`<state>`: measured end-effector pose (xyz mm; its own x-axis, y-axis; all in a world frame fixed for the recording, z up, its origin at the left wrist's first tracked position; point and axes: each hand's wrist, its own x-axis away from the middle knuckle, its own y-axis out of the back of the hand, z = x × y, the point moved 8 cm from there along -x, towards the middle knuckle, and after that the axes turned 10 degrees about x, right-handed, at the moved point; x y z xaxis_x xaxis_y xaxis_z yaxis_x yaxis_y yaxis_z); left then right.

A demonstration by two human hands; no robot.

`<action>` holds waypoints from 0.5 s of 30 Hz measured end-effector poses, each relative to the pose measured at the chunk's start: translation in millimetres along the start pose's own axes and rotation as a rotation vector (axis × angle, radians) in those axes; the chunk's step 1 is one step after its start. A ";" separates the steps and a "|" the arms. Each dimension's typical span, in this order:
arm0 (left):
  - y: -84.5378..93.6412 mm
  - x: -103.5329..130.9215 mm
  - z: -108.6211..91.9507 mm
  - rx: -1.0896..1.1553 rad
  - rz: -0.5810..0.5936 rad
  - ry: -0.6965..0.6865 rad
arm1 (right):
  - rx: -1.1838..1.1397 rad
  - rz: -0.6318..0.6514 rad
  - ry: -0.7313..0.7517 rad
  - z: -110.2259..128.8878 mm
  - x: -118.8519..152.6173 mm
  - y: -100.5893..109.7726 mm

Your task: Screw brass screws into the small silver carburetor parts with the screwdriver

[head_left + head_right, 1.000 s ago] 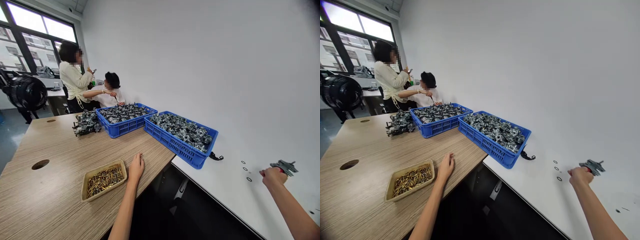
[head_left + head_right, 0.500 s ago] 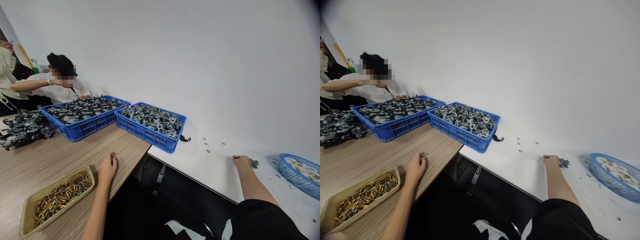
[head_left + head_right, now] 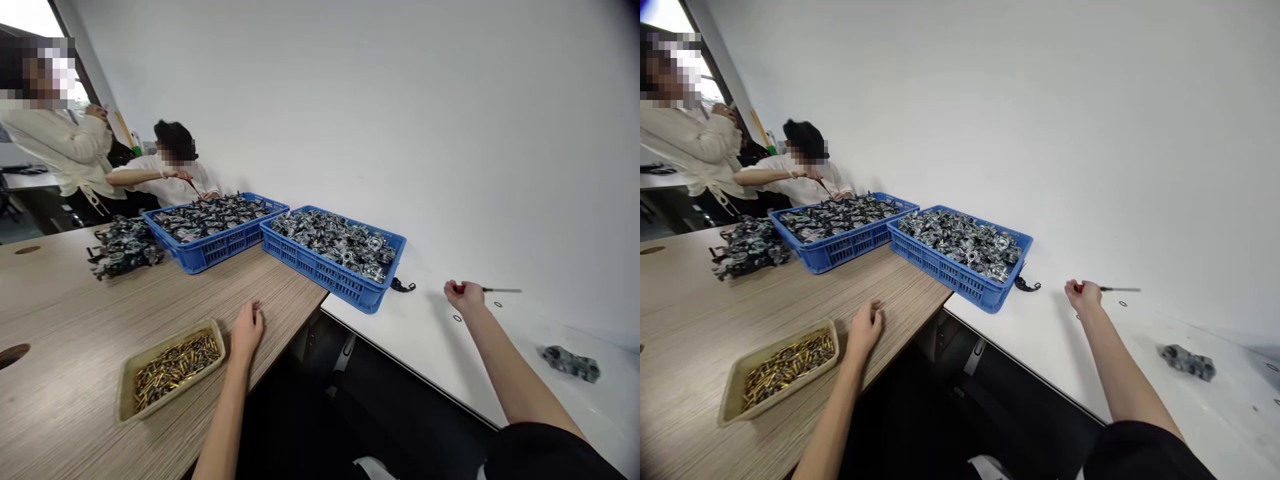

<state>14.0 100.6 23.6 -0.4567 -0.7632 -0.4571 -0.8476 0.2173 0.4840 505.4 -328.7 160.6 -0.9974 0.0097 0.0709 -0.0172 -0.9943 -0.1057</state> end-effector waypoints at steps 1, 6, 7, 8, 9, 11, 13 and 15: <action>0.3 0.3 -0.4 0.003 -0.005 -0.001 | 0.039 0.026 -0.001 1.6 -0.1 -19.7; 0.3 0.7 -0.8 0.031 -0.016 0.006 | 0.402 0.328 0.275 31.4 17.2 -137.6; 0.0 0.7 -0.6 0.038 -0.016 0.008 | 0.485 0.405 0.330 34.1 24.2 -162.6; -0.3 0.6 -0.3 0.043 -0.017 0.009 | 0.575 0.477 0.386 35.0 31.9 -187.1; -0.6 0.4 0.0 0.046 -0.018 0.011 | 0.667 0.538 0.446 34.4 39.9 -210.3; -1.4 0.2 0.6 0.047 -0.015 0.014 | 0.853 0.622 0.571 29.0 56.2 -252.8; -2.0 0.1 1.1 0.045 -0.009 0.019 | 1.025 0.665 0.694 19.6 71.8 -290.2; -2.1 0.0 0.8 0.049 -0.004 0.028 | 1.182 0.698 0.793 6.8 86.0 -322.6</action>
<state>15.6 100.6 21.9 -0.4462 -0.7807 -0.4376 -0.8619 0.2432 0.4450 425.6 -7.8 207.6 -0.5738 -0.7907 -0.2134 0.1247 -0.3418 0.9315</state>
